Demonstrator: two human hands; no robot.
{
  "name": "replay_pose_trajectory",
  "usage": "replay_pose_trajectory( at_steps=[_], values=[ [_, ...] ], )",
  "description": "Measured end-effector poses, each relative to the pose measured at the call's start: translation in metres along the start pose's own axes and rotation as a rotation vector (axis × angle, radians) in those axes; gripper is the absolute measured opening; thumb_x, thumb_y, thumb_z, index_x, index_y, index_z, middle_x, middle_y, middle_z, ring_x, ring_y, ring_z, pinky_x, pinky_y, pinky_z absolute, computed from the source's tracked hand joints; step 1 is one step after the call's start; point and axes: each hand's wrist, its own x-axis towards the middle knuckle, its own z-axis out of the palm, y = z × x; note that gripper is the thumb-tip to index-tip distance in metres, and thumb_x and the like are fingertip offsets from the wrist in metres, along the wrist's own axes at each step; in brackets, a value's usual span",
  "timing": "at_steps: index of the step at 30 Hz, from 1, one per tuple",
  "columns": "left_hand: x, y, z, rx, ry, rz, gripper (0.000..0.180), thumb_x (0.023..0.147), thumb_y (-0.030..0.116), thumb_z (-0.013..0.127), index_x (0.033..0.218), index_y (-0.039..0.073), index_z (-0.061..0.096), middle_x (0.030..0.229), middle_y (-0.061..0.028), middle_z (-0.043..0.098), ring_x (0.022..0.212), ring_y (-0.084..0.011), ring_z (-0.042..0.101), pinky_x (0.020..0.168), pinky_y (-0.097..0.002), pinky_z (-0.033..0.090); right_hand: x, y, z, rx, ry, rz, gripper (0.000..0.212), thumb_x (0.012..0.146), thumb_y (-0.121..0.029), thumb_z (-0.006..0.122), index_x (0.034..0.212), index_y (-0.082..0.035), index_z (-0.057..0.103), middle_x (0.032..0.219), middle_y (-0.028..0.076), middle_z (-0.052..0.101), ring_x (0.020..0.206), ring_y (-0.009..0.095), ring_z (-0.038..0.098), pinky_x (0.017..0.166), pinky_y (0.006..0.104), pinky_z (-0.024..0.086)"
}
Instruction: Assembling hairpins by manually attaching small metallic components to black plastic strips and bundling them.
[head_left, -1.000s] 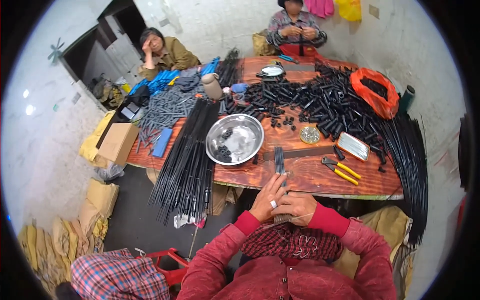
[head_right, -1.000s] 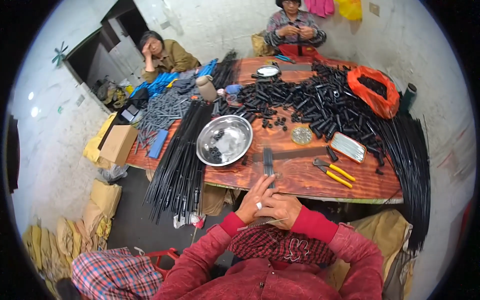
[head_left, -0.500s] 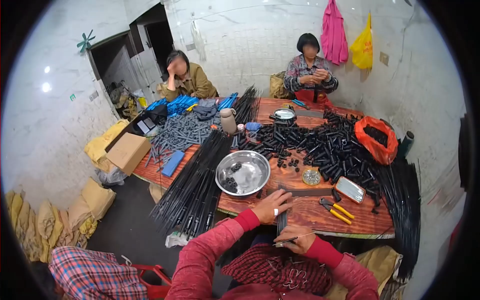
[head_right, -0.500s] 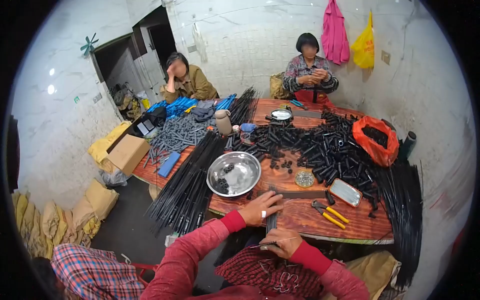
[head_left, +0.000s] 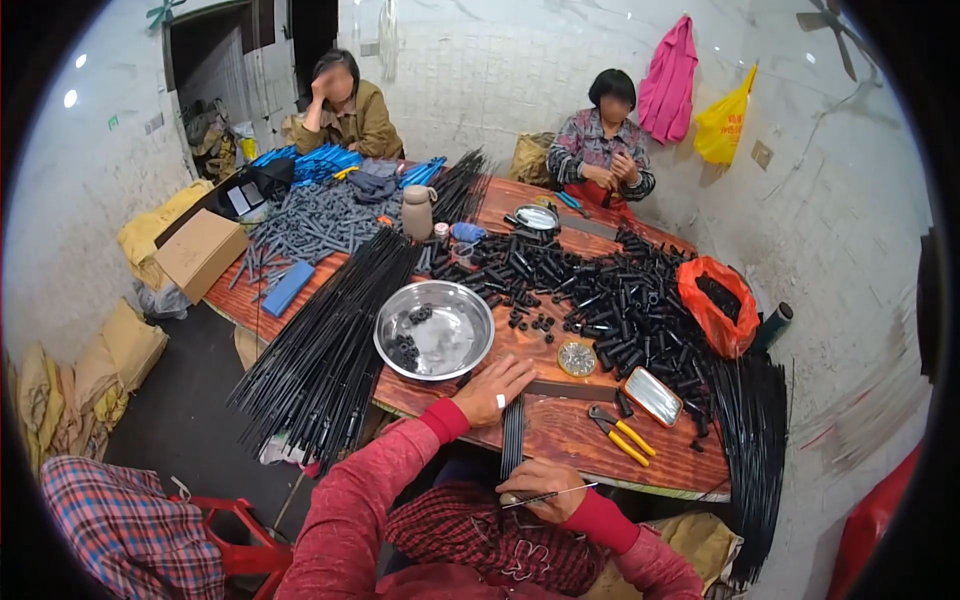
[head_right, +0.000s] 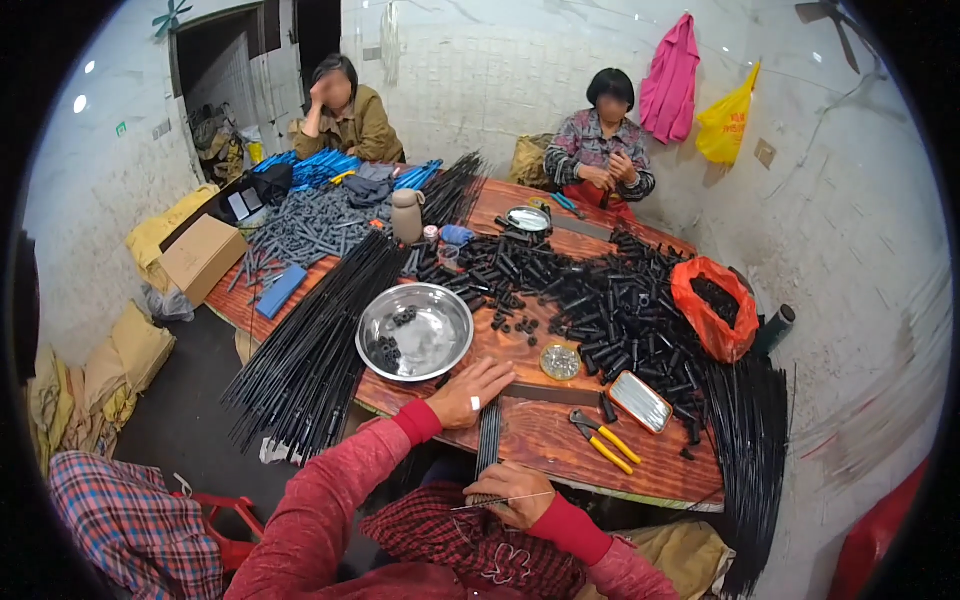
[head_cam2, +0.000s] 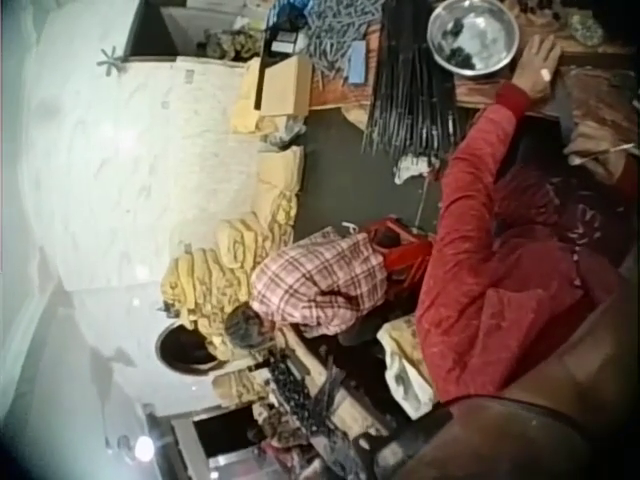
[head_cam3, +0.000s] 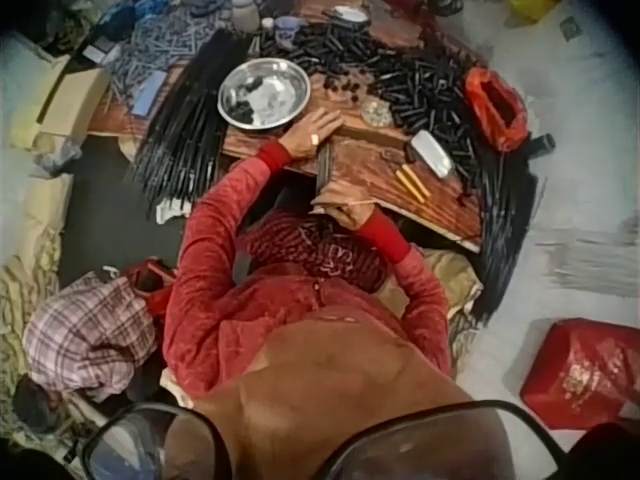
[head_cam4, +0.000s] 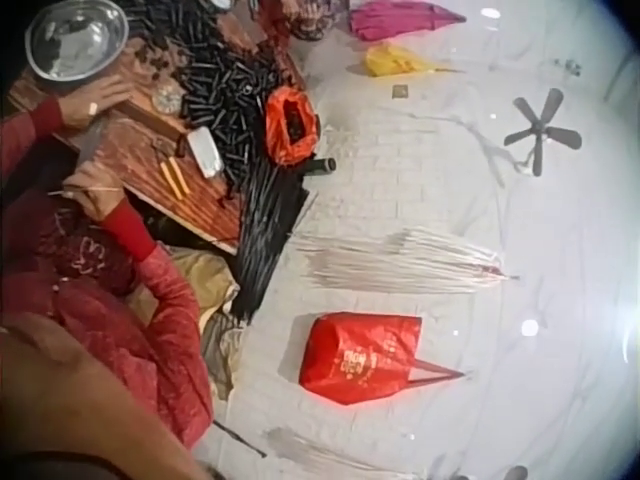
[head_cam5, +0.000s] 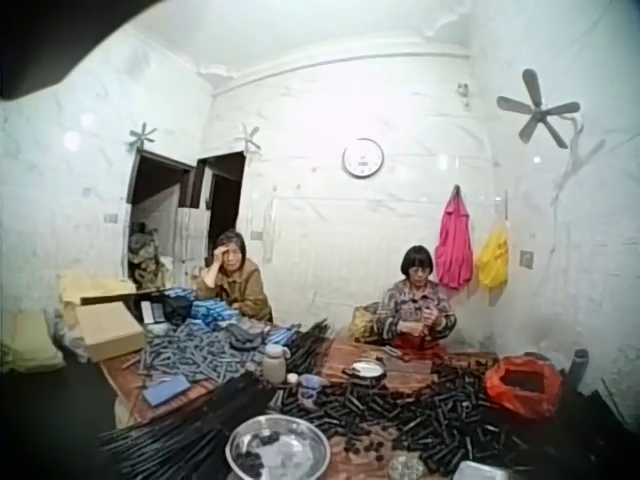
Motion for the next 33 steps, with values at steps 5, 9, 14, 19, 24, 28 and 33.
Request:
replay_pose_trajectory(
  at_steps=[5,9,14,19,24,28,33],
  values=[
    [0.002,-0.003,0.002,0.085,0.017,0.068,0.070,0.076,0.000,0.060,0.143,0.003,0.041,0.147,-0.0166,0.043,0.130,-0.0387,0.043,0.106,-0.0458,0.040,0.003,-0.014,-0.017,0.078,0.049,-0.002,0.027,0.082,-0.008,0.070,0.109,-0.011,0.070,0.099,0.008,0.067,0.091,0.028,0.065,0.077,0.0372,0.052],
    [0.004,-0.009,0.008,0.180,0.113,0.123,0.049,0.082,0.008,0.058,0.131,0.003,0.054,0.132,-0.0127,0.056,0.120,-0.0311,0.052,0.097,-0.0415,0.047,0.004,-0.037,-0.036,0.077,0.101,-0.007,0.018,0.085,-0.014,0.070,0.103,-0.012,0.073,0.095,0.006,0.067,0.088,0.027,0.065,0.075,0.0366,0.052],
    [0.016,0.012,-0.016,0.158,0.252,0.132,0.027,0.081,0.009,0.056,0.108,0.008,0.063,0.105,-0.0059,0.064,0.103,-0.0255,0.061,0.087,-0.0381,0.051,-0.009,-0.076,-0.087,0.048,0.183,-0.057,0.018,0.082,-0.007,0.072,0.100,-0.009,0.072,0.097,0.007,0.069,0.090,0.026,0.067,0.079,0.0359,0.052],
    [-0.009,0.087,-0.040,-0.019,-0.096,-0.022,0.027,0.067,0.008,0.069,0.094,0.009,0.065,0.075,-0.0153,0.063,0.075,-0.0395,0.063,0.064,-0.0499,0.049,-0.051,-0.117,-0.158,0.281,0.437,0.067,0.019,0.077,-0.014,0.073,0.087,0.002,0.072,0.082,0.013,0.069,0.077,0.023,0.066,0.070,0.0335,0.051],
    [-0.096,0.204,-0.029,-0.628,-0.585,-0.267,0.018,0.076,0.018,0.070,0.079,0.002,0.061,0.070,-0.0229,0.063,0.065,-0.0384,0.065,0.059,-0.0469,0.050,-0.059,-0.103,-0.148,0.329,0.412,0.374,0.023,0.085,-0.021,0.069,0.084,0.002,0.070,0.080,0.008,0.069,0.071,0.014,0.064,0.065,0.0294,0.051],
    [-0.129,0.234,-0.012,-0.722,-0.653,-0.359,0.014,0.081,0.011,0.063,0.081,-0.002,0.059,0.069,-0.0248,0.059,0.065,-0.0389,0.062,0.061,-0.0464,0.047,-0.062,-0.079,-0.118,0.494,0.350,0.361,0.015,0.089,-0.013,0.069,0.094,0.001,0.067,0.082,0.004,0.068,0.073,0.012,0.064,0.069,0.0263,0.053],
    [-0.134,0.226,-0.017,-0.755,-0.615,-0.290,0.017,0.081,0.010,0.063,0.079,-0.004,0.054,0.071,-0.0250,0.058,0.066,-0.0356,0.059,0.062,-0.0447,0.045,-0.054,-0.068,-0.120,0.449,0.279,0.354,0.018,0.090,-0.017,0.070,0.095,0.000,0.068,0.083,0.003,0.068,0.076,0.012,0.064,0.072,0.0275,0.053]
  ],
)
